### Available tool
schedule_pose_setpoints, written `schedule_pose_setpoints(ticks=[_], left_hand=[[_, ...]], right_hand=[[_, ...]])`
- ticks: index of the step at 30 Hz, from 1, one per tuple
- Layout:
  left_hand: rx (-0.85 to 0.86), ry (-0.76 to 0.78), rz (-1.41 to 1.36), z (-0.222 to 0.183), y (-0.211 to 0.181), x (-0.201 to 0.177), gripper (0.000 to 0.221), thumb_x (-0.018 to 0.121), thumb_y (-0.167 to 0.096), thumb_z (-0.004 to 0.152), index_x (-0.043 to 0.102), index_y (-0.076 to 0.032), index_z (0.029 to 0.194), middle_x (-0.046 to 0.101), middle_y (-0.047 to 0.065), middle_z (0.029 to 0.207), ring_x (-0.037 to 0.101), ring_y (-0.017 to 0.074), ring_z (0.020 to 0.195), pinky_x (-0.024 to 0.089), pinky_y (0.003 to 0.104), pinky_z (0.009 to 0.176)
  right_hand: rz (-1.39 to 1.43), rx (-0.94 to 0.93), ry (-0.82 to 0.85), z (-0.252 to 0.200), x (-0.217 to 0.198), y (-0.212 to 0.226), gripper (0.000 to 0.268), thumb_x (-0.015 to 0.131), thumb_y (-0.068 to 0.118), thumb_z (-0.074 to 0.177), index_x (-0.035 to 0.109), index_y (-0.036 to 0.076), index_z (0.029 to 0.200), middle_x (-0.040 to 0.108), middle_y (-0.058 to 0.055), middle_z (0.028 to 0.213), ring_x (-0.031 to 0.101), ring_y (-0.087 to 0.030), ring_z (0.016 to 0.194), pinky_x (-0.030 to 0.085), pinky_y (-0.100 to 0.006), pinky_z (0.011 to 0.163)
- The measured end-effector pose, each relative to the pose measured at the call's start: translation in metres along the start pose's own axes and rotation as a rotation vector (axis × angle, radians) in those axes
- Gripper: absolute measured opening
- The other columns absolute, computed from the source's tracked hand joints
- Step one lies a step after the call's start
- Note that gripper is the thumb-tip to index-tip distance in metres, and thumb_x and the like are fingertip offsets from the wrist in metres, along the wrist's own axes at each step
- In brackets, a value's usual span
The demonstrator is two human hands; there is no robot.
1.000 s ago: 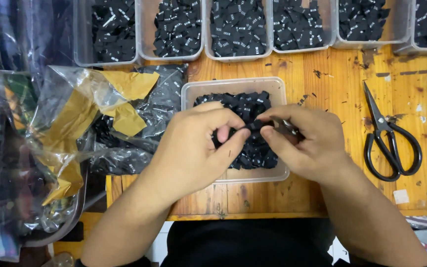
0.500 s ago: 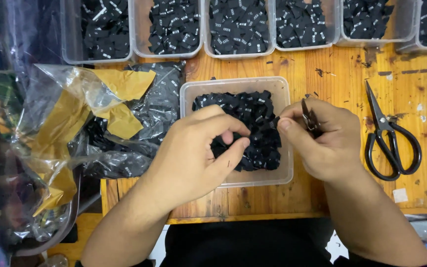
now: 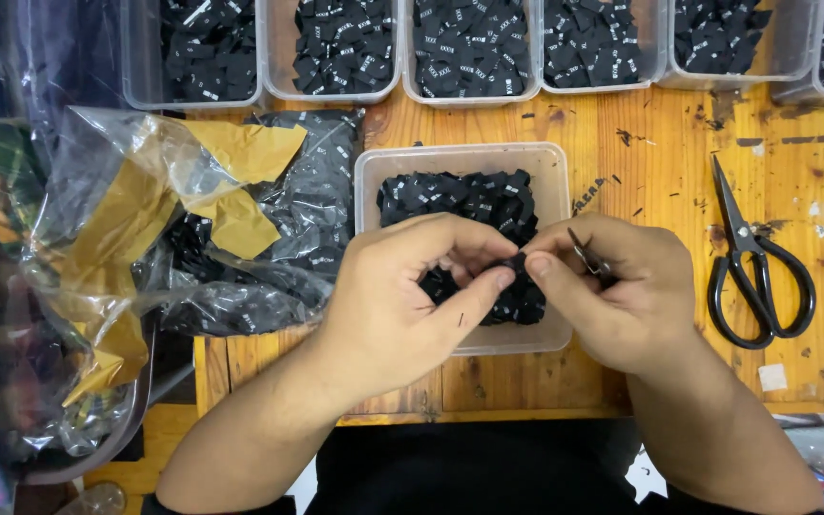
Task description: Trimming and sanding the edges of small black plastic garment tags using a small hand tool to remove excess material.
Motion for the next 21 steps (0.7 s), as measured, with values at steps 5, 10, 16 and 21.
schedule_pose_setpoints(ticks=[5,10,16,21], left_hand=[[-0.020,-0.004,-0.018,-0.001,0.004,0.000,0.010,0.074,-0.007,0.091,0.073,-0.009,0.101,0.074,0.001,0.086,0.068,0.0118,0.075,0.059,0.025,0.073],[-0.078,-0.013,-0.067,-0.003,0.009,0.000,0.010,0.076,-0.008,0.090,0.075,-0.009,0.099,0.076,0.001,0.087,0.069,0.0097,0.075,0.059,0.023,0.073],[-0.105,-0.006,-0.099,-0.003,0.011,0.002,0.008,0.075,-0.007,0.090,0.075,-0.009,0.098,0.076,0.001,0.086,0.067,0.0090,0.074,0.059,0.022,0.070],[-0.141,-0.031,-0.095,-0.004,0.015,0.003,0.007,0.076,-0.012,0.091,0.075,-0.010,0.097,0.076,0.000,0.087,0.066,0.0078,0.072,0.058,0.022,0.068]], right_hand=[[-0.016,0.006,-0.046,0.000,-0.006,-0.001,0.009,0.067,0.009,0.097,0.072,0.002,0.095,0.068,-0.003,0.077,0.055,-0.010,0.064,0.044,-0.022,0.062],[-0.020,-0.006,-0.037,0.000,-0.006,-0.002,0.011,0.066,0.009,0.097,0.073,0.001,0.098,0.072,-0.005,0.082,0.059,-0.010,0.066,0.046,-0.020,0.062],[0.052,0.002,0.000,-0.001,-0.001,-0.001,0.004,0.071,0.007,0.093,0.071,0.004,0.095,0.061,0.001,0.065,0.040,-0.005,0.050,0.034,-0.019,0.050],[0.026,-0.033,0.001,0.000,-0.001,0.000,0.003,0.071,0.007,0.094,0.071,0.004,0.093,0.064,0.000,0.070,0.048,-0.007,0.057,0.040,-0.020,0.054]])
Point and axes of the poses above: each hand's wrist, its own z-axis towards the middle knuckle, its own x-axis out of the palm, y = z × x, the point moved 9 cm from there along z, towards the middle knuckle
